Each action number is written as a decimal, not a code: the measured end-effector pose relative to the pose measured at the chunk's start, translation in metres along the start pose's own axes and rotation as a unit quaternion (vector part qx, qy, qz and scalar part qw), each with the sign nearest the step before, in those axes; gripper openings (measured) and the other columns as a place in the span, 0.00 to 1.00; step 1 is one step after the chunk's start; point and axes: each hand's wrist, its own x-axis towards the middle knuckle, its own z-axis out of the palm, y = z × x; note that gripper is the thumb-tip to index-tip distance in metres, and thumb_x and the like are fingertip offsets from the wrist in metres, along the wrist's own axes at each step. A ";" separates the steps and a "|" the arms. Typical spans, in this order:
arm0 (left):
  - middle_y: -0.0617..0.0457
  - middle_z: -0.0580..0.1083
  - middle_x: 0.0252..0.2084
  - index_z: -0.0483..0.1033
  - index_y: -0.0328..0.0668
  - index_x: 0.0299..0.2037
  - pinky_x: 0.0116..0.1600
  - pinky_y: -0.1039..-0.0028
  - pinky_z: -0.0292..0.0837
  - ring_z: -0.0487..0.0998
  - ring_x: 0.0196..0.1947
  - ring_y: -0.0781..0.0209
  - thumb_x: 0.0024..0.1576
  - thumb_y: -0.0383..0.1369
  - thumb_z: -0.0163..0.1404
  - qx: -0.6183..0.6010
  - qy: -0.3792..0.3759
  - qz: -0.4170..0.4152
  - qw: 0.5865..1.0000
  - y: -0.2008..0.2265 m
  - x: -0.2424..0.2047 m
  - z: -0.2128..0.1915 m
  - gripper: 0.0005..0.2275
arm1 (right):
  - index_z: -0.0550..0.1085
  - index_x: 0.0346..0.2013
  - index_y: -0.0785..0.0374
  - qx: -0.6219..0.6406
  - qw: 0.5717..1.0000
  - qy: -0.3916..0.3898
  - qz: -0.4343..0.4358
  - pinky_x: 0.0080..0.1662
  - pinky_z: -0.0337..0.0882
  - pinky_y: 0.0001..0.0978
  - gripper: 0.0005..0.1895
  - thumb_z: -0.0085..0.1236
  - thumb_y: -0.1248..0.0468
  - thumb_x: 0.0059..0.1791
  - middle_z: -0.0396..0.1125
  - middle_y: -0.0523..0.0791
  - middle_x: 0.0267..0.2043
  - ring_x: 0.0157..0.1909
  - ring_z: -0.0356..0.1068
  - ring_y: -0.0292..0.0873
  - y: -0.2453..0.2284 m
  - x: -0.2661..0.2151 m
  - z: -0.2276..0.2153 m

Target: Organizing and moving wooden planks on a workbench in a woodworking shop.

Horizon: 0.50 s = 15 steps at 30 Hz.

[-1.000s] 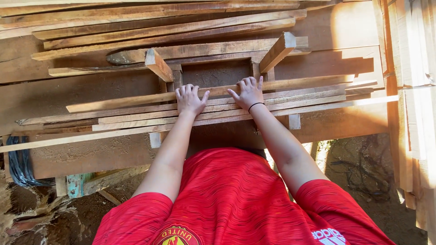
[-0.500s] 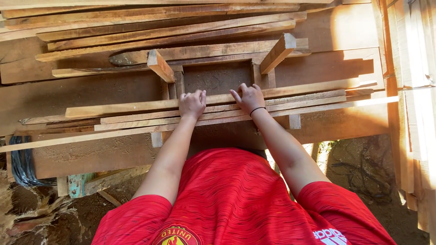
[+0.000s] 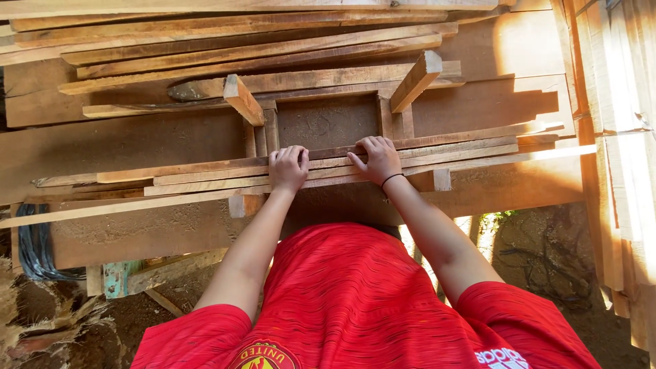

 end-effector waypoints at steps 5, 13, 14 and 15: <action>0.61 0.78 0.39 0.77 0.59 0.42 0.58 0.62 0.67 0.80 0.46 0.61 0.64 0.49 0.44 0.009 -0.050 -0.003 0.999 0.006 0.003 -0.008 0.12 | 0.72 0.46 0.51 -0.035 0.998 -0.048 0.001 0.57 0.66 0.39 0.22 0.58 0.41 0.49 0.72 0.42 0.41 0.50 0.73 0.44 -0.015 0.004 -0.020; 0.60 0.78 0.37 0.77 0.59 0.41 0.58 0.61 0.65 0.79 0.45 0.60 0.63 0.51 0.43 0.012 -0.060 -0.023 0.998 0.006 0.002 -0.007 0.13 | 0.72 0.49 0.49 -0.088 0.993 -0.082 0.003 0.57 0.63 0.38 0.27 0.53 0.34 0.48 0.68 0.39 0.41 0.49 0.70 0.42 -0.012 0.003 -0.010; 0.60 0.77 0.37 0.76 0.59 0.40 0.58 0.62 0.66 0.79 0.44 0.60 0.63 0.51 0.43 0.015 -0.055 -0.021 0.998 0.006 0.002 -0.006 0.13 | 0.72 0.48 0.49 -0.091 0.993 -0.074 -0.001 0.57 0.63 0.38 0.26 0.53 0.34 0.48 0.67 0.39 0.40 0.48 0.69 0.42 -0.010 0.002 -0.007; 0.60 0.77 0.36 0.76 0.59 0.39 0.58 0.62 0.66 0.80 0.44 0.60 0.63 0.51 0.43 0.017 -0.052 -0.020 0.998 0.006 -0.001 -0.005 0.13 | 0.72 0.48 0.49 -0.092 0.994 -0.067 -0.003 0.57 0.63 0.38 0.26 0.53 0.35 0.48 0.67 0.40 0.39 0.48 0.69 0.42 -0.009 -0.001 -0.004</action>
